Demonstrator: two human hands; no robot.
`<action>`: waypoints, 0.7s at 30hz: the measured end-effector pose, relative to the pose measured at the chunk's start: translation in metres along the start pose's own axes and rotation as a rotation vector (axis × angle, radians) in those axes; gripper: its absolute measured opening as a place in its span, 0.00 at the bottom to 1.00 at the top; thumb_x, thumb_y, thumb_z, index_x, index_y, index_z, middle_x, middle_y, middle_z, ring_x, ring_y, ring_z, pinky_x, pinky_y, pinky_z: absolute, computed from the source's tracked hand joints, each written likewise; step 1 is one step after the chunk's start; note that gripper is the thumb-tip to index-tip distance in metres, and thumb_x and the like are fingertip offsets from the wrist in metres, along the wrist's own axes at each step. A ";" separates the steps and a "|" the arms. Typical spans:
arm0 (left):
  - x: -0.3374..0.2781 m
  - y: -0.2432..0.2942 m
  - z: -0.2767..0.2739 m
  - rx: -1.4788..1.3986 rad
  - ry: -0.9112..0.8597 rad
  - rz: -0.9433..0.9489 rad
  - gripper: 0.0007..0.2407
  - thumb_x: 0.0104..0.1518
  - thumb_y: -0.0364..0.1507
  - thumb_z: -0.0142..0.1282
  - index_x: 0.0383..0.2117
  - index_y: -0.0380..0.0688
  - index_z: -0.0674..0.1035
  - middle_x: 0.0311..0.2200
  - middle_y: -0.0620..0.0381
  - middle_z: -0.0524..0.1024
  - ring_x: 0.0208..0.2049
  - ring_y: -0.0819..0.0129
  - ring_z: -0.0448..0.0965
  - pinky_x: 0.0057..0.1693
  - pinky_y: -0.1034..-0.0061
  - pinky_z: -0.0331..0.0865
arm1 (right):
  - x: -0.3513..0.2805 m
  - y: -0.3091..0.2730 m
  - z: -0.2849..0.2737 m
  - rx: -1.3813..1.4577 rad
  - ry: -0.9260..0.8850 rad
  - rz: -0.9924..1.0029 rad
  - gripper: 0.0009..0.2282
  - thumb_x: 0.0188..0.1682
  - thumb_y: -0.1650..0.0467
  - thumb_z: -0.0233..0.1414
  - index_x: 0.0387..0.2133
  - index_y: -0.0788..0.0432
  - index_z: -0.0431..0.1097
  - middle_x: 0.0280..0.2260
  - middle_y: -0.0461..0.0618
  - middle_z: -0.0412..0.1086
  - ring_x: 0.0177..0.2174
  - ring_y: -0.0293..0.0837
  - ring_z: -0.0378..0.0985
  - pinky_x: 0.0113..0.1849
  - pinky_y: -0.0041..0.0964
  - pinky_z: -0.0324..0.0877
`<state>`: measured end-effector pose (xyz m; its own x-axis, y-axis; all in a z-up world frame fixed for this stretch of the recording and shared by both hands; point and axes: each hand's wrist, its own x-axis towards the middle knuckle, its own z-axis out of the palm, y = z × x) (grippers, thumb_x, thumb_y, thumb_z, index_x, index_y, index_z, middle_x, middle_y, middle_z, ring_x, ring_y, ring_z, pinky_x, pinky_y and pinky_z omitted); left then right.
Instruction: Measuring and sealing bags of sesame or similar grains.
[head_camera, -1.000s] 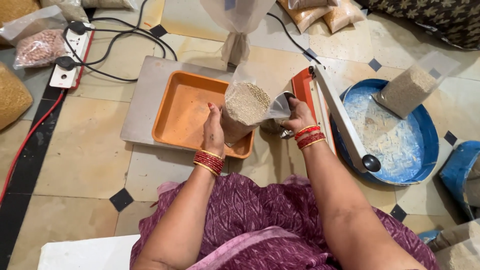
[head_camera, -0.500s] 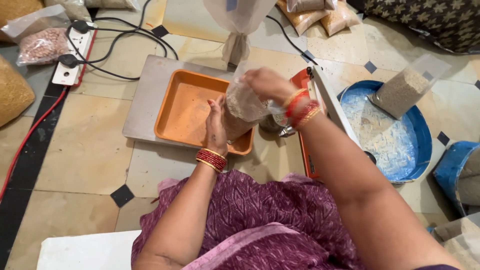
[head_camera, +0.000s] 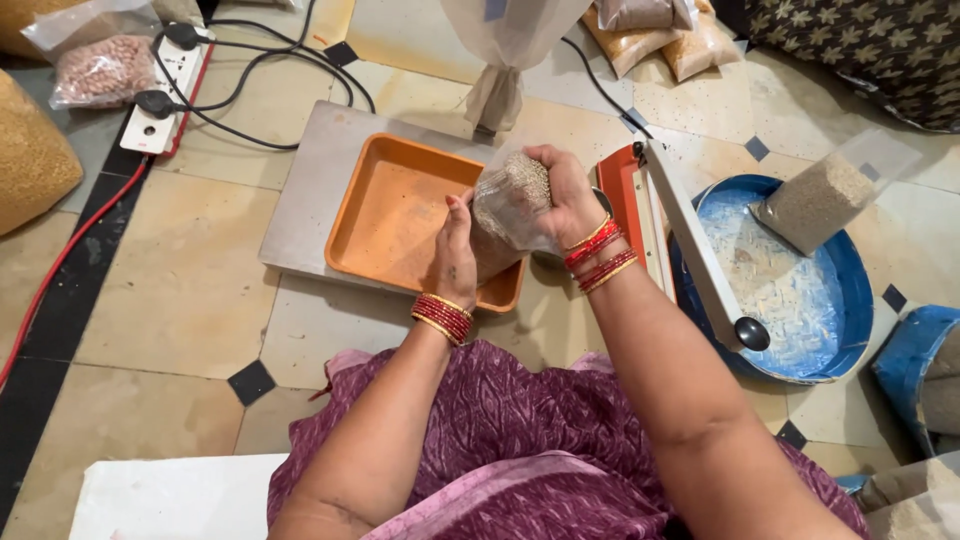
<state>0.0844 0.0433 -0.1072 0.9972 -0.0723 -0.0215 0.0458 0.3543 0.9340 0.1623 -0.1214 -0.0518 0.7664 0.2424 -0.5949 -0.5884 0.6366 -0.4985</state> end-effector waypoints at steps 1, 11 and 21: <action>-0.001 -0.001 -0.001 0.029 0.010 -0.003 0.43 0.59 0.61 0.27 0.66 0.29 0.60 0.69 0.37 0.57 0.71 0.53 0.54 0.72 0.64 0.46 | 0.009 -0.002 -0.013 0.051 -0.030 0.010 0.11 0.55 0.66 0.46 0.28 0.63 0.69 0.24 0.54 0.73 0.18 0.43 0.74 0.21 0.32 0.73; 0.004 -0.011 -0.006 -0.008 0.011 -0.038 0.41 0.61 0.58 0.28 0.66 0.30 0.60 0.69 0.38 0.58 0.71 0.53 0.55 0.71 0.64 0.48 | -0.056 -0.033 -0.033 0.345 -0.293 -0.011 0.09 0.55 0.68 0.46 0.30 0.61 0.67 0.26 0.48 0.67 0.18 0.34 0.64 0.16 0.22 0.57; 0.005 -0.009 -0.003 0.005 0.039 -0.045 0.41 0.61 0.58 0.26 0.66 0.27 0.59 0.69 0.36 0.56 0.71 0.53 0.54 0.72 0.65 0.47 | 0.003 -0.044 -0.204 0.475 0.014 -0.140 0.08 0.49 0.69 0.45 0.30 0.62 0.69 0.24 0.52 0.68 0.18 0.38 0.67 0.16 0.28 0.62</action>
<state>0.0889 0.0429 -0.1167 0.9957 -0.0516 -0.0768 0.0900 0.3468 0.9336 0.1379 -0.2985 -0.1599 0.8242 0.1226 -0.5529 -0.2946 0.9266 -0.2337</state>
